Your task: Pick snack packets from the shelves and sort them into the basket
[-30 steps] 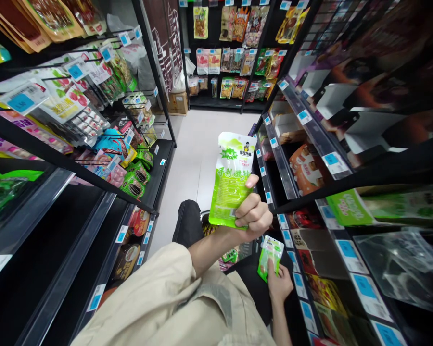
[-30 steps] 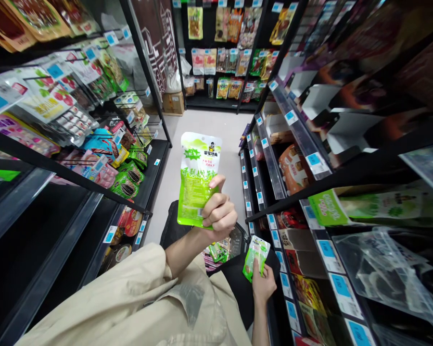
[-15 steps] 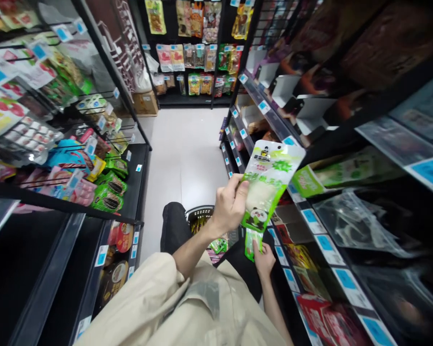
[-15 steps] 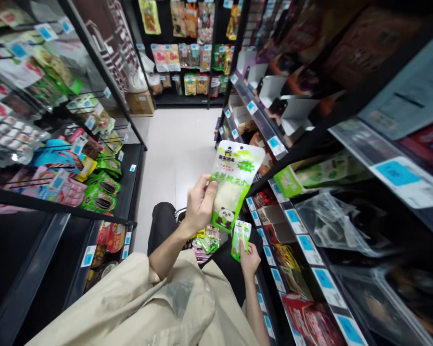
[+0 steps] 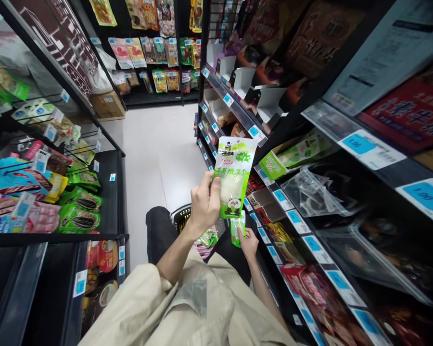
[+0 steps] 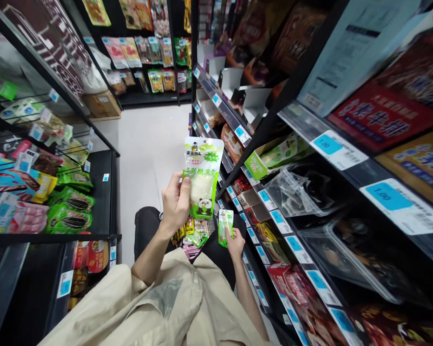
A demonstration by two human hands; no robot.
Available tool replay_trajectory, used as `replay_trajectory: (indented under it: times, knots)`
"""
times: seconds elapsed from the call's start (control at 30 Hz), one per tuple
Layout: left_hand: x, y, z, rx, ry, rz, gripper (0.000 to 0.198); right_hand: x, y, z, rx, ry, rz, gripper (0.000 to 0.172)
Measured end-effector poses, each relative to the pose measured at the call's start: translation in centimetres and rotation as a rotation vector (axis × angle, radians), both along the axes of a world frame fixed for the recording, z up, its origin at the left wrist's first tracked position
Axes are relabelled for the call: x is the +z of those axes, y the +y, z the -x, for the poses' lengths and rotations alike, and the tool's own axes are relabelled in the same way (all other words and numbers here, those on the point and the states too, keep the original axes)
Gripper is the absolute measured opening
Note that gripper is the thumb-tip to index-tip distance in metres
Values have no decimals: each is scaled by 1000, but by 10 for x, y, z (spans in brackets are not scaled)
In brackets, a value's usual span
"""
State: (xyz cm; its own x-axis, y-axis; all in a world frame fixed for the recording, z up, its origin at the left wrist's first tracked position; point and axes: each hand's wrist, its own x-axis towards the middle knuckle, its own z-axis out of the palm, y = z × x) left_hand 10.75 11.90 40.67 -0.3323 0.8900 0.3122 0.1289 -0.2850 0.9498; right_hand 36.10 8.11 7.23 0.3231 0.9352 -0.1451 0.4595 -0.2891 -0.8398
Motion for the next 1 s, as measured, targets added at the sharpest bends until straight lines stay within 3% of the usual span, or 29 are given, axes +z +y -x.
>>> replay_trajectory:
  times: [0.13,0.23,0.33,0.43,0.57,0.77,0.9,1.0]
  knots:
    - [-5,2,2,-66,-77,55,25,0,0,1,23,7,-11,60]
    - [-14,12,7,-198,-215,105,27,-2,0,2,31,28,-24,52]
    - [-26,31,8,-304,-356,119,24,-5,2,4,21,49,-39,46]
    - [-35,57,-1,-296,-458,76,23,-7,4,5,13,50,-58,43]
    - [-28,104,-36,-281,-481,11,28,-7,6,6,9,34,-87,43]
    - [2,177,-121,-332,-242,-144,19,-4,8,7,2,-6,-122,41]
    - [-1,210,-164,-365,-110,-200,14,-4,9,8,4,-20,-126,36]
    - [-12,226,-177,-380,72,-175,10,-4,10,9,-22,-35,-118,33]
